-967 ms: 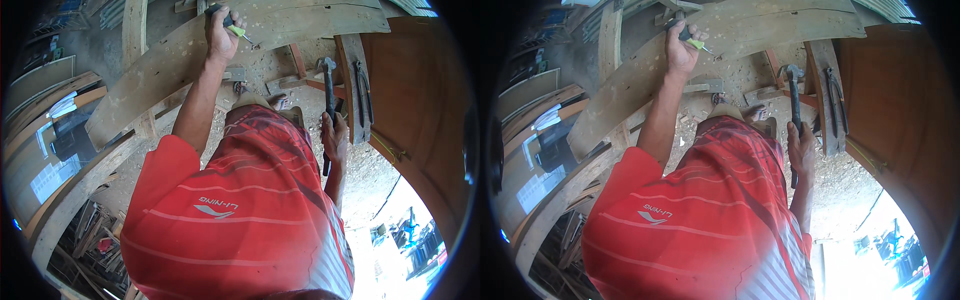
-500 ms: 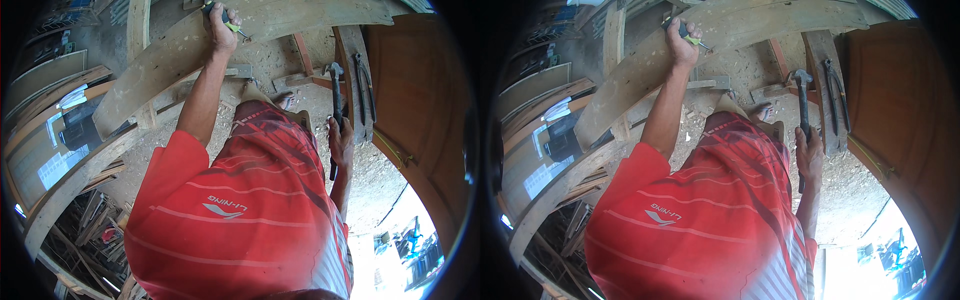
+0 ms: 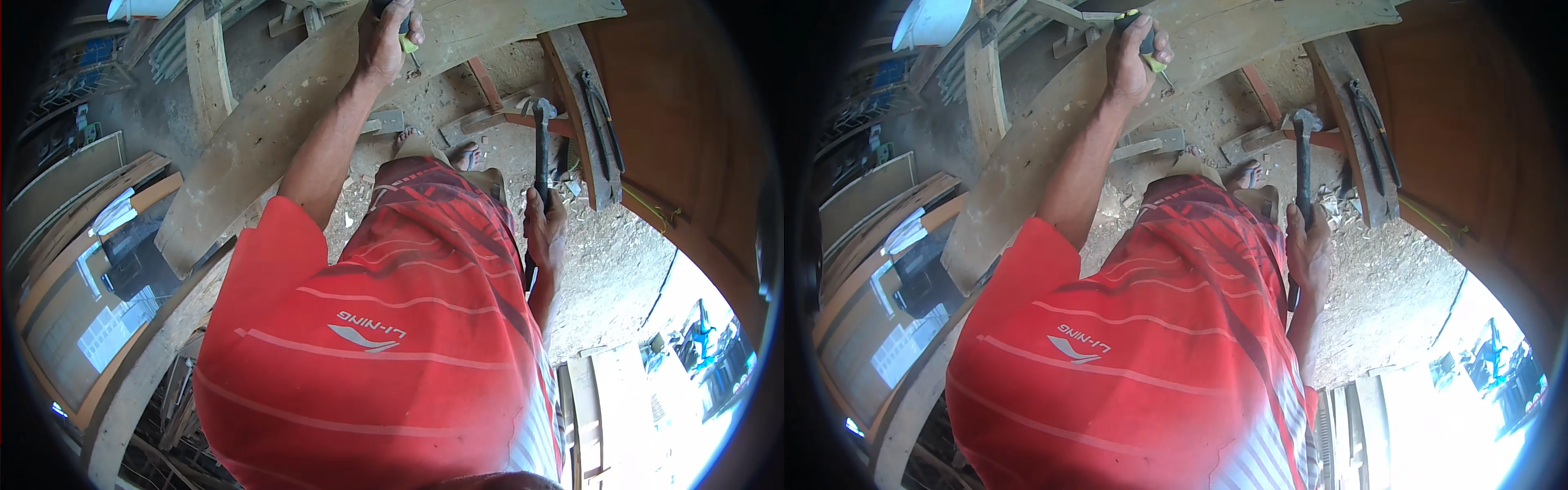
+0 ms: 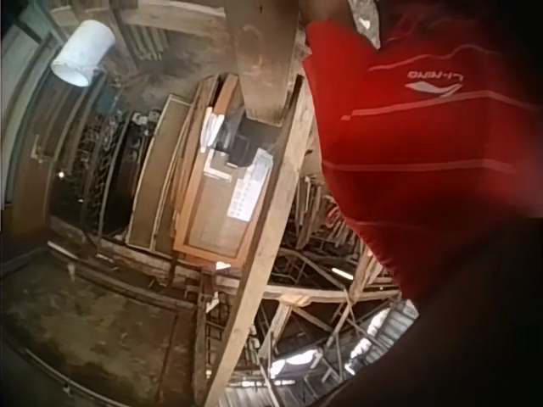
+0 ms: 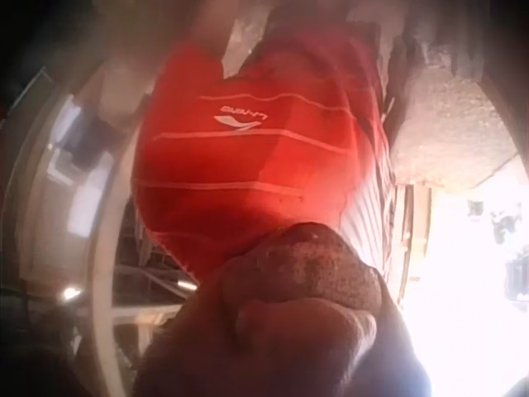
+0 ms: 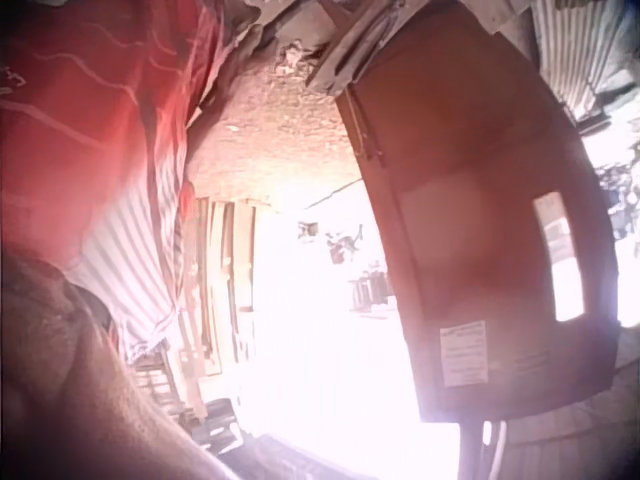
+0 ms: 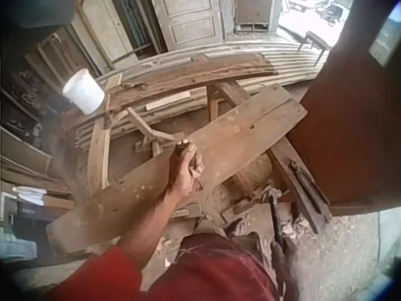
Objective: The person removes nails and hardware from wooden boards using a hammer, pliers, and a punch.
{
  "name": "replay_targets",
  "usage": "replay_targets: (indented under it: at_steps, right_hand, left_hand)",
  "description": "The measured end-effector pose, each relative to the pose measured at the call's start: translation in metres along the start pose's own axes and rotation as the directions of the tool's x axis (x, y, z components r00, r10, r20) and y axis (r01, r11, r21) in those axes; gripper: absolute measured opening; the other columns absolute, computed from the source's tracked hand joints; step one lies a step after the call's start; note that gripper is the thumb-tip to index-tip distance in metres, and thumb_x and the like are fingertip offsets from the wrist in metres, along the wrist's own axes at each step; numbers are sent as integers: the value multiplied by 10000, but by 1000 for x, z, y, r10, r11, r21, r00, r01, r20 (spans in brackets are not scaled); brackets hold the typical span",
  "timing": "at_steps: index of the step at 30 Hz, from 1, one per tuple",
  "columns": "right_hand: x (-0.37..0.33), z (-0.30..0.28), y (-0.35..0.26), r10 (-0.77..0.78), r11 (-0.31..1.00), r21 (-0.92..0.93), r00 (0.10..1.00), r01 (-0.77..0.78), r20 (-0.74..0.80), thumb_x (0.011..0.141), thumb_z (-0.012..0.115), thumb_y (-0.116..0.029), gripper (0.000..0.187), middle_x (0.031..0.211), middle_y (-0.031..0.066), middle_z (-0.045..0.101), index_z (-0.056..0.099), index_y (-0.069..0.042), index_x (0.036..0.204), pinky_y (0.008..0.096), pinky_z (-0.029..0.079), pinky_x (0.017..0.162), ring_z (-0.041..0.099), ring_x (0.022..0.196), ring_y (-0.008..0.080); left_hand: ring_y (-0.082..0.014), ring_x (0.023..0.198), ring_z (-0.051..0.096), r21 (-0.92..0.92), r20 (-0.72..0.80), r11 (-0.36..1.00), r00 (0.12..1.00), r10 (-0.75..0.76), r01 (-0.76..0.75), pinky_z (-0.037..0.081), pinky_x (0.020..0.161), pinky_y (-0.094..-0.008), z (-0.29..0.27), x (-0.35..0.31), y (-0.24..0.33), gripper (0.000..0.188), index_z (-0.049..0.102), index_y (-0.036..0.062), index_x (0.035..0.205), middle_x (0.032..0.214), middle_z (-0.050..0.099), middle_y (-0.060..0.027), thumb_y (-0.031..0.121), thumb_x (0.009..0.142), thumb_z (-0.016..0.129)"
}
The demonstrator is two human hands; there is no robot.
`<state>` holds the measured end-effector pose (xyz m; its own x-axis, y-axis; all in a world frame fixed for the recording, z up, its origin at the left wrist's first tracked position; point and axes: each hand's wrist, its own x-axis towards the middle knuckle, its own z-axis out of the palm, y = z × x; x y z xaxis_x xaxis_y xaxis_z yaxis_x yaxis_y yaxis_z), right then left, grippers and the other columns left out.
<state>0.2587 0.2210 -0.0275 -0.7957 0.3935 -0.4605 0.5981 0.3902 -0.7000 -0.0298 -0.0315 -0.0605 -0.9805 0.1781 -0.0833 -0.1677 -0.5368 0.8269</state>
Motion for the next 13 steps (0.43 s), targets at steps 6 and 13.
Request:
replay_targets:
  at_steps: [6,13]
  right_hand:
    - [-26,38,-18,34,998,43,999,-35,14,1024,598,-464,400,644,-34,488,550,-86,904,259,377,492,457,543,61]
    - [-51,67,-43,-11,1000,27,997,13,-76,1013,606,-478,421,681,9,527,584,-60,967,304,429,561,495,611,116]
  left_hand:
    - [-92,641,553,201,175,975,983,55,-91,454,582,-258,-4,0,1,267,577,96,994,753,591,-5,315,929,715]
    - [-86,700,524,278,488,933,870,67,-227,426,570,-250,-16,8,0,353,507,121,1077,879,548,12,340,918,733]
